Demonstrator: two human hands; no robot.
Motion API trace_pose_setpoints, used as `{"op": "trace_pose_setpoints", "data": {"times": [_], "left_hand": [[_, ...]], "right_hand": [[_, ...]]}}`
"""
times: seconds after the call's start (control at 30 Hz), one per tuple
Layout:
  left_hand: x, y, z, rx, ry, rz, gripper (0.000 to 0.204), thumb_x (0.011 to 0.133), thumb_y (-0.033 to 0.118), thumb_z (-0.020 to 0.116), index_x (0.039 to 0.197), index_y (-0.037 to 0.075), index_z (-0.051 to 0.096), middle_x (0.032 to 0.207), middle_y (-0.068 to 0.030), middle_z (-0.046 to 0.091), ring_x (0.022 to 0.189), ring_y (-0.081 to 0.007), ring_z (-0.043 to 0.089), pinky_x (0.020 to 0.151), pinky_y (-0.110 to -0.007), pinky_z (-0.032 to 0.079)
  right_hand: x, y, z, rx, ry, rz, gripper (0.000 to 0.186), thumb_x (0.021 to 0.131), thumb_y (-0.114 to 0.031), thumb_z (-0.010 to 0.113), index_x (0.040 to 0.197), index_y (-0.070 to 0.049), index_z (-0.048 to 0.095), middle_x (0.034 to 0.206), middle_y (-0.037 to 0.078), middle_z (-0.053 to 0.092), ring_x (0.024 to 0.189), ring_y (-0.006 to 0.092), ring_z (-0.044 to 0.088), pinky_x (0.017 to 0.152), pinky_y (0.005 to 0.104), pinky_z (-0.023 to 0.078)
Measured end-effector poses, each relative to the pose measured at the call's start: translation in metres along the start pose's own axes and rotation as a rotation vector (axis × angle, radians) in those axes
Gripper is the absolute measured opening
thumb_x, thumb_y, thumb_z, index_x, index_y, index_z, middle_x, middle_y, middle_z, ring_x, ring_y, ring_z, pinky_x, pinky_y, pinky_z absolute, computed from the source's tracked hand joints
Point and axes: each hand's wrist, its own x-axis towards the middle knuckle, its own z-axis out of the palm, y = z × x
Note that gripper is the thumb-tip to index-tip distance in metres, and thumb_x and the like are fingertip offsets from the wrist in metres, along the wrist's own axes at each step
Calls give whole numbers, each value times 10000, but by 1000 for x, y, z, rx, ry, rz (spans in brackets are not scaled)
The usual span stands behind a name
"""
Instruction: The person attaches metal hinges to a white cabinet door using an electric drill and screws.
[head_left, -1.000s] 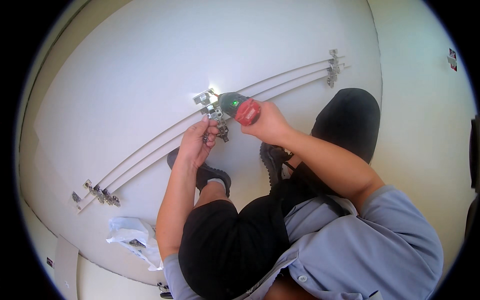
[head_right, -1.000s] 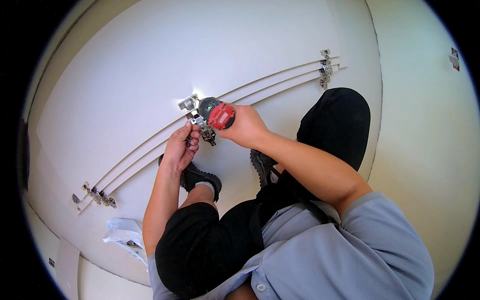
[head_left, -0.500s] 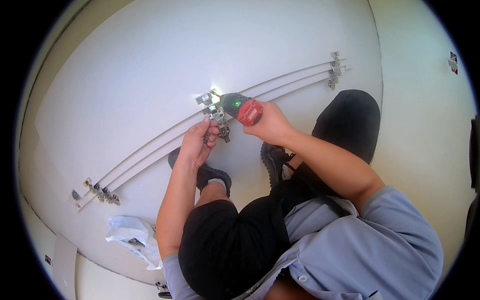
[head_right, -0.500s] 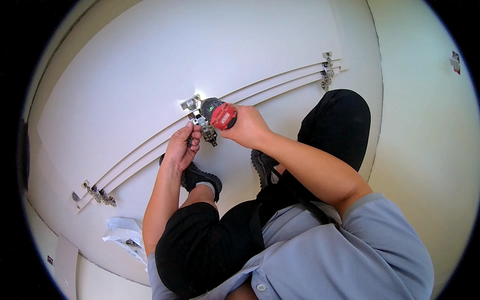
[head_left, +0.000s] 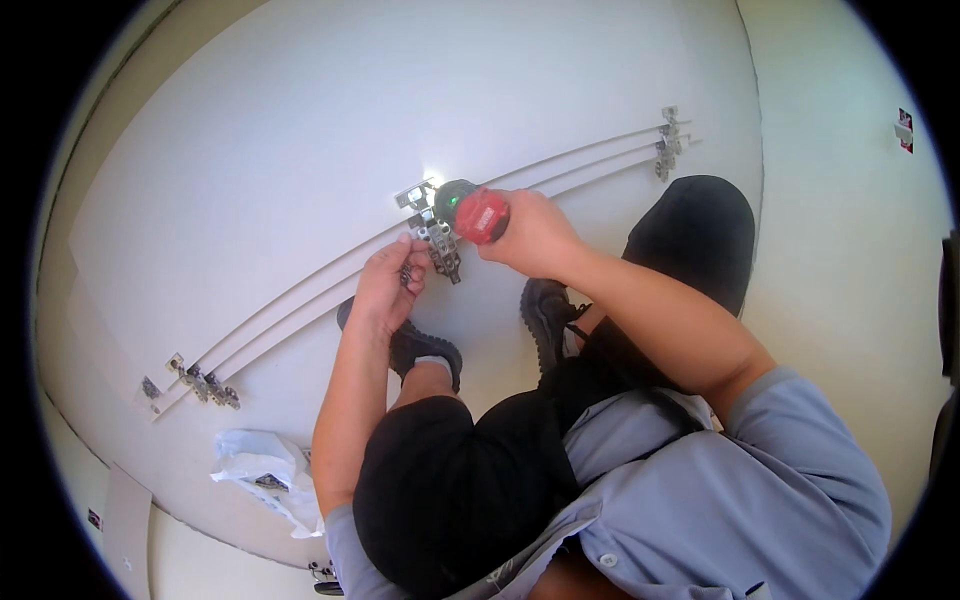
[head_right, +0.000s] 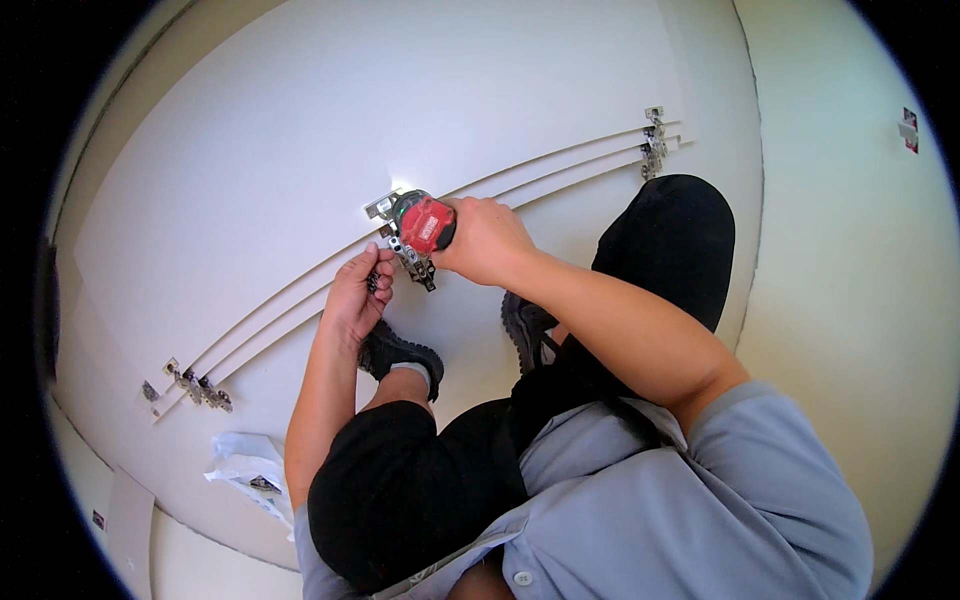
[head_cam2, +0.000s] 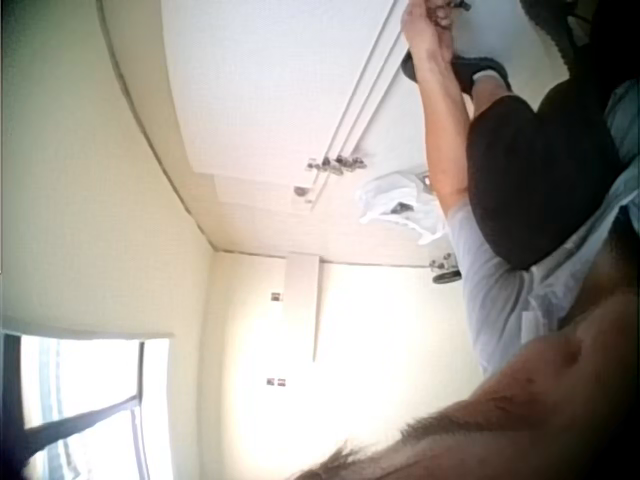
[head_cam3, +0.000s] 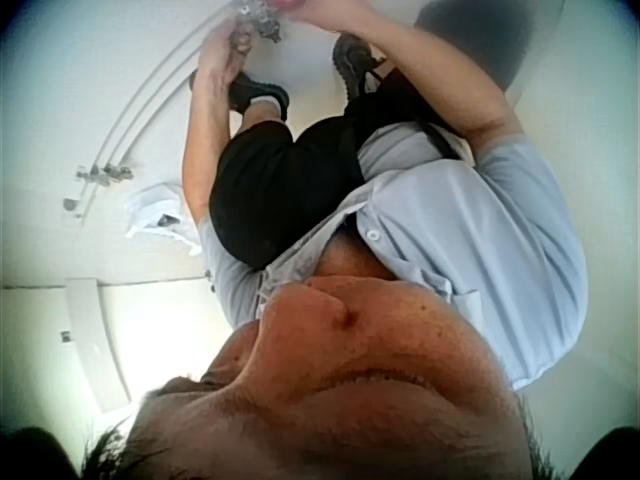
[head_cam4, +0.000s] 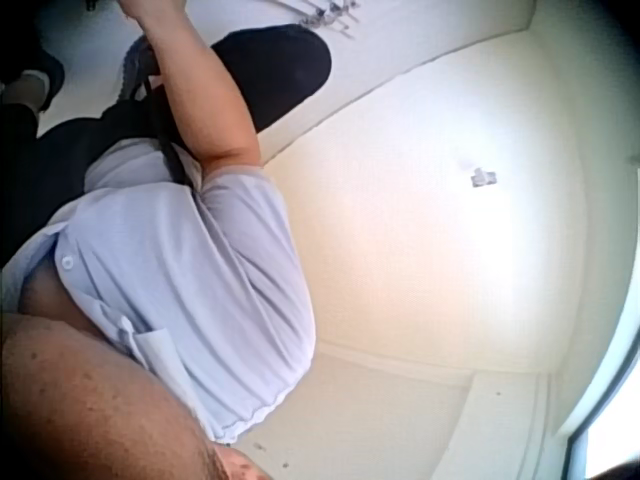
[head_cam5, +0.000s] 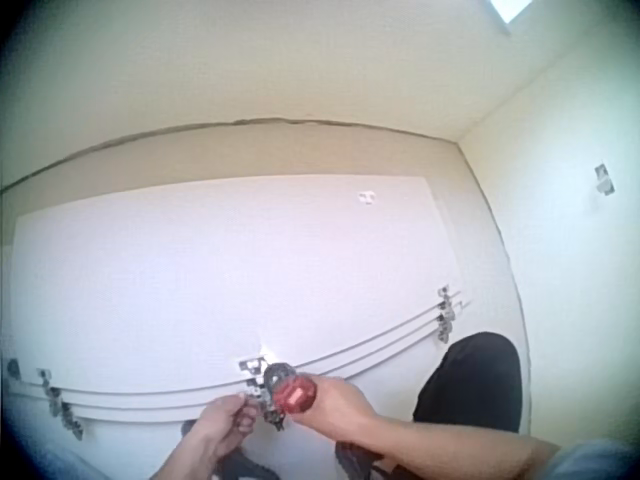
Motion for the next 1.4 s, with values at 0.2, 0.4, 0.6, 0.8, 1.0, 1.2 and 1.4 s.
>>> {"op": "trace_pose_setpoints", "data": {"times": [0.2, 0.4, 0.6, 0.8, 1.0, 1.2, 1.4], "left_hand": [[-7, 16, -1, 8, 12, 74, 348, 1089, 299, 559, 1099, -38, 641, 805, -53, 657, 666, -119, 525, 588, -261, 425], [-37, 52, 1, 189, 26, 236, 334, 1105, 240, 478, 1223, -32, 632, 849, -48, 636, 723, -124, 537, 680, -276, 474], [-76, 108, -6, 449, 87, 225, 362, 1035, 119, 462, 1329, -55, 583, 973, -94, 646, 772, -147, 544, 726, -298, 473], [-99, 177, 30, 589, 91, 205, 295, 1078, 196, 511, 1228, -38, 610, 926, -101, 685, 740, -137, 556, 671, -285, 477], [-86, 227, 104, 644, -70, 272, 333, 1027, 229, 672, 1220, -40, 633, 931, -97, 710, 711, -114, 575, 643, -261, 473], [-126, 208, 198, 696, -318, 188, 316, 992, 204, 718, 1175, -46, 654, 896, -87, 701, 676, -132, 580, 619, -261, 473], [-132, 156, 254, 888, -499, 83, 269, 1007, 193, 690, 1116, -47, 634, 770, -24, 570, 591, -112, 473, 550, -264, 375]], "right_hand": [[9, -21, -4, -108, -9, 44, 392, 696, -237, 802, 1016, -23, 726, 853, 199, 732, 837, 404, 704, 759, 453, 568], [16, -21, -10, -58, -51, 60, 338, 697, -236, 779, 931, 1, 721, 812, 218, 720, 806, 413, 701, 743, 461, 567], [-27, -20, -12, 271, -94, 142, 314, 717, -183, 778, 955, 6, 697, 799, 162, 717, 741, 304, 700, 734, 426, 553], [-82, -62, -41, 455, 13, 65, 424, 669, -260, 793, 1002, -14, 702, 877, 251, 715, 863, 455, 686, 802, 492, 560], [-115, -82, -83, 745, 210, -61, 345, 722, -157, 822, 1003, -8, 691, 848, 152, 723, 769, 289, 690, 765, 371, 550], [-157, -98, -83, 932, 415, -102, 323, 686, -135, 801, 935, 11, 655, 751, 173, 692, 686, 325, 675, 711, 407, 547], [-220, -72, -75, 1093, 554, -67, 240, 766, -117, 823, 956, -49, 693, 805, 54, 716, 729, 142, 664, 714, 316, 543]]}}
